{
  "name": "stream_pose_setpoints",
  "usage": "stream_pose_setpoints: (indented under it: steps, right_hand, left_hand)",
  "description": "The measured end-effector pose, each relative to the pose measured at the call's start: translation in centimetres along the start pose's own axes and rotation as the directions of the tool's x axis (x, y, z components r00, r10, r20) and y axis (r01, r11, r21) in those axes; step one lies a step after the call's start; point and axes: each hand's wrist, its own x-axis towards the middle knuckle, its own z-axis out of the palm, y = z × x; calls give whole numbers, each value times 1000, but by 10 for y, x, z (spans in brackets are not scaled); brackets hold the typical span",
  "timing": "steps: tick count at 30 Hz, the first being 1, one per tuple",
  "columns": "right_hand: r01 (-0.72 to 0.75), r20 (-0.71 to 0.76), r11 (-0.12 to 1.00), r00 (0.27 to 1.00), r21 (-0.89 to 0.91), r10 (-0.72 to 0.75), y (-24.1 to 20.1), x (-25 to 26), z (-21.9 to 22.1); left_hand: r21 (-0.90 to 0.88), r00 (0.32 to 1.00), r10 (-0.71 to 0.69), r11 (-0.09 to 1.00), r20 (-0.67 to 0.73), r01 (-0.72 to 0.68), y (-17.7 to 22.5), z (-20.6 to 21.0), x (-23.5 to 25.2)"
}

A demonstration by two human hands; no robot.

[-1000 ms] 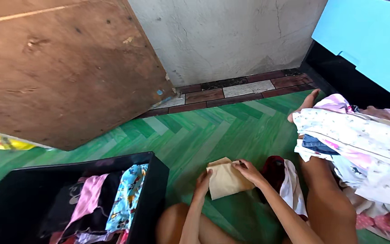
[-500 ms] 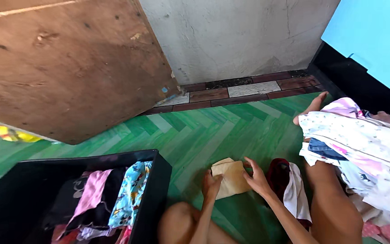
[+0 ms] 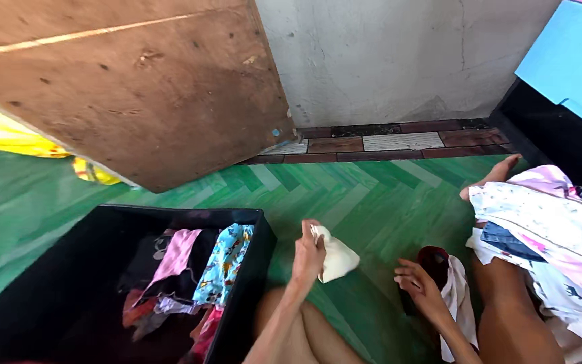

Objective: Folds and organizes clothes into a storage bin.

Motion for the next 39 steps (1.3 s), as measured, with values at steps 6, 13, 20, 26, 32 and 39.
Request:
stream_pose_setpoints:
  steps: [6,13,20,26,32,39]
  right_hand:
    - [19,-45,998,999,64,-16,13,-6,0]
    - [-31,-30,999,999,43,33,6,-8,-6]
    - [-31,-76,996,996,89,38,9,-13,-18]
    - [-35,-117,992,992,125,49,8,-15,-28]
    - [18,-199,989,980,149,12,-5,-16,-46]
    - [44,-344,995,936,-85,-71,-7,-8,-86]
  left_hand:
    - [168,898,233,969,-374,-181,-22,-143,-1]
    - [-365,793,-109,919,-599,-149,-123,-174,-23]
    - [-524,785,-614,696,-82,491,-194,-142,-35]
    - [-504,881,-466,782,-83,367,-178,-155,-43]
    - [-324,886,-463,838,5,440,-202,-159,-53]
    - [381,967,-76,909,-244,167,-218,-161,-49]
